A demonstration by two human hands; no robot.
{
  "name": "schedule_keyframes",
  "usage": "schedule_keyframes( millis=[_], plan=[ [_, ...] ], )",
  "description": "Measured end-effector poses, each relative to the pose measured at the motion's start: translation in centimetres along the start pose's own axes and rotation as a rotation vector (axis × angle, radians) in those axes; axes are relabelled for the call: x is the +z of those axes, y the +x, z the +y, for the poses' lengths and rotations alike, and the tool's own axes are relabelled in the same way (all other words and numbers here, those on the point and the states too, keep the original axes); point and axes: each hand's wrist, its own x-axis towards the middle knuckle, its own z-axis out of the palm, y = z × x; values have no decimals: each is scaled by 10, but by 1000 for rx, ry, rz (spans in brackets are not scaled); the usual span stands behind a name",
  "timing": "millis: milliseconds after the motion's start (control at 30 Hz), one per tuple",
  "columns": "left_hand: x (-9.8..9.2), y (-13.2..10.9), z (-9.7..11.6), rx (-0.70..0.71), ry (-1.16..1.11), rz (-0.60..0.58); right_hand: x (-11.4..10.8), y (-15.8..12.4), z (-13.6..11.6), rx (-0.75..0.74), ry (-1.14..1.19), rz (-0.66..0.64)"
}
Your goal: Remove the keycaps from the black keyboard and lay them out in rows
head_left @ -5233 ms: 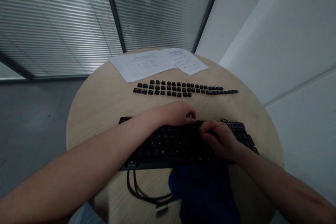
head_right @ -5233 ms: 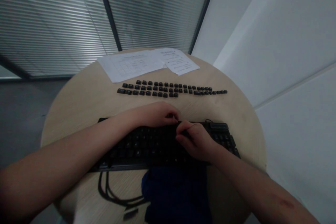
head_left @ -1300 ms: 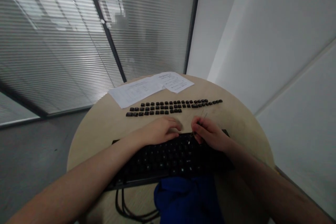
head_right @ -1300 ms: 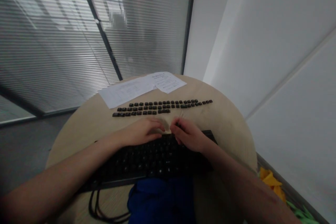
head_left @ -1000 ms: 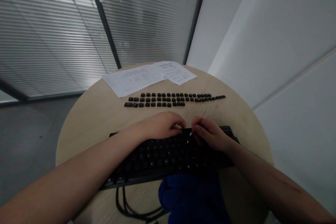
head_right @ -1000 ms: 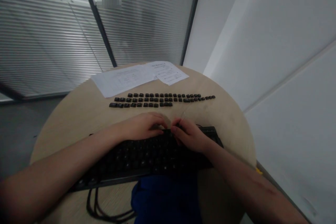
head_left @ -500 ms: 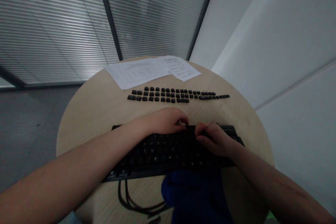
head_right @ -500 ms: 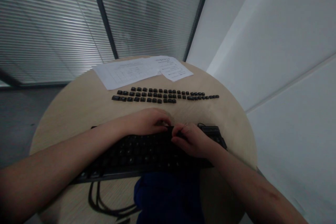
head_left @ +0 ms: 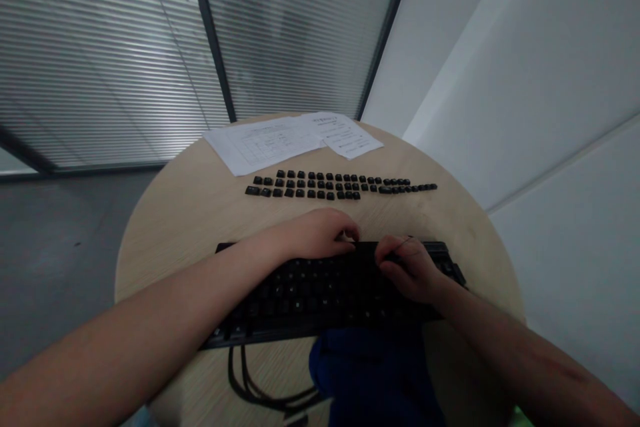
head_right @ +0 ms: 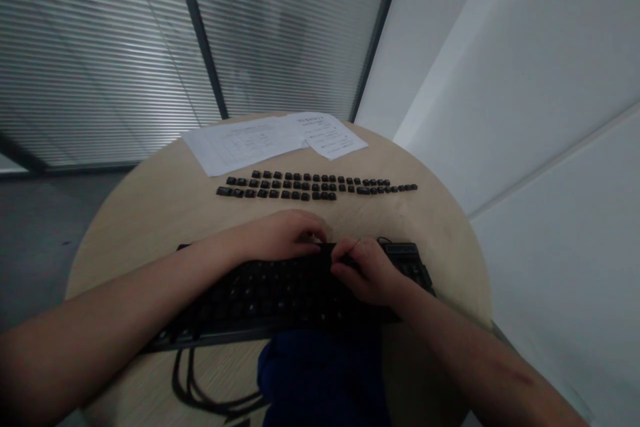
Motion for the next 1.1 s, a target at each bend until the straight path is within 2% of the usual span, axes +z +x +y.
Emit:
schedule_keyframes(
  millis=[100, 167, 300, 400, 533, 767, 933, 1100],
  plan=[
    [-1, 0, 2, -16, 3, -1, -1, 2, 3, 57, 248, 316],
    [-2, -1, 2, -5, -2, 26, -1, 4, 4, 74, 280, 390],
    [-5, -3, 5, 54, -39, 181, 1, 4, 9, 88, 119, 260],
    [-8, -5, 10, 114, -67, 278, 1, 3, 11, 78, 31, 254],
    [-8, -7, 16, 161, -46, 242, -2, 3, 7, 3, -40, 268],
    [-4, -6, 14, 119, 4, 214, -5, 7, -3, -32, -186, 235],
    [-2, -4, 10, 119, -60, 256, -4, 10, -12, 38, -276, 297],
    [-6, -4, -2, 74, -16, 317, -18, 11, -20, 67, -269, 410]
  ],
)
